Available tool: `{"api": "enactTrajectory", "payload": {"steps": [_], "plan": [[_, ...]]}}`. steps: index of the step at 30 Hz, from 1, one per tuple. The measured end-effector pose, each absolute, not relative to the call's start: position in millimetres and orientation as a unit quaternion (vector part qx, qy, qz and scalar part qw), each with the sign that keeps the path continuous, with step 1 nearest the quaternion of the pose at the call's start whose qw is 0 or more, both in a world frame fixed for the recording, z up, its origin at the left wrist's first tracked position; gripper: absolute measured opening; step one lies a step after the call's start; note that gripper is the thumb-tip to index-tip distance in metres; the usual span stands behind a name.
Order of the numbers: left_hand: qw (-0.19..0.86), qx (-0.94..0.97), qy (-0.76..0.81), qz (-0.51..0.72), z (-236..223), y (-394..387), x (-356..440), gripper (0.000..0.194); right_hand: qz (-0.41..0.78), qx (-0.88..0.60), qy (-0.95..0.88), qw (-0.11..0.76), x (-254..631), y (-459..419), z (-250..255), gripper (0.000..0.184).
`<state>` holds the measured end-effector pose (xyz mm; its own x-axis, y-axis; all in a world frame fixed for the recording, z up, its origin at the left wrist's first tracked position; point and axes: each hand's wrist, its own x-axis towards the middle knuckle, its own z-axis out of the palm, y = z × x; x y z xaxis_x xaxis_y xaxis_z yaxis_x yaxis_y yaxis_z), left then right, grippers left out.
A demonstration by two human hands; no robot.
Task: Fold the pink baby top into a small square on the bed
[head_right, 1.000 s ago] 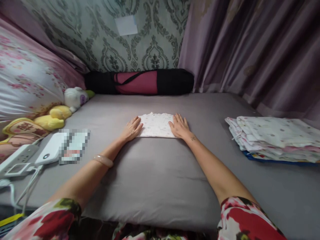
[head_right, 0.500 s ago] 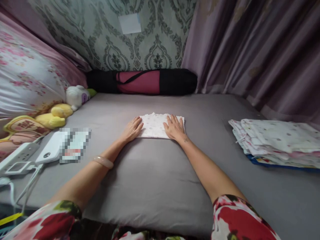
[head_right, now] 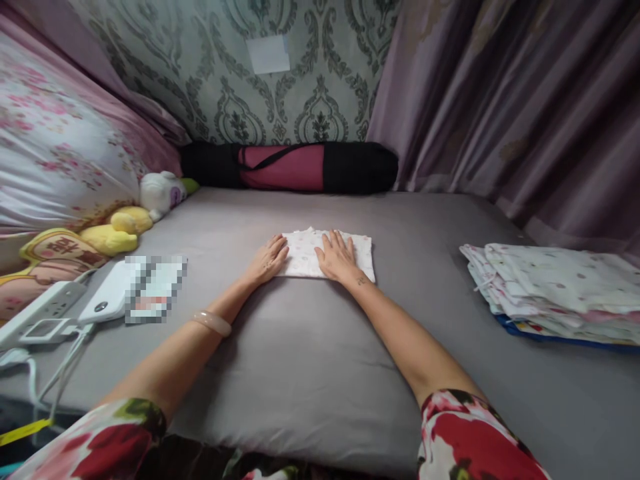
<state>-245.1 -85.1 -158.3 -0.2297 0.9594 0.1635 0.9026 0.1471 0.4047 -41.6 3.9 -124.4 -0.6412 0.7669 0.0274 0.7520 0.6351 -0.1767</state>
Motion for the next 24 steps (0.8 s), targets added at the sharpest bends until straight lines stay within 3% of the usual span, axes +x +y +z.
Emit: {"api": "enactTrajectory", "payload": {"steps": [24], "plan": [[0.066,0.602,0.753,0.256,-159.5,-83.6,-245.3,0.047,0.077,-0.407,-0.909,0.043,-76.2,-9.1,-130.6,0.059]]}}
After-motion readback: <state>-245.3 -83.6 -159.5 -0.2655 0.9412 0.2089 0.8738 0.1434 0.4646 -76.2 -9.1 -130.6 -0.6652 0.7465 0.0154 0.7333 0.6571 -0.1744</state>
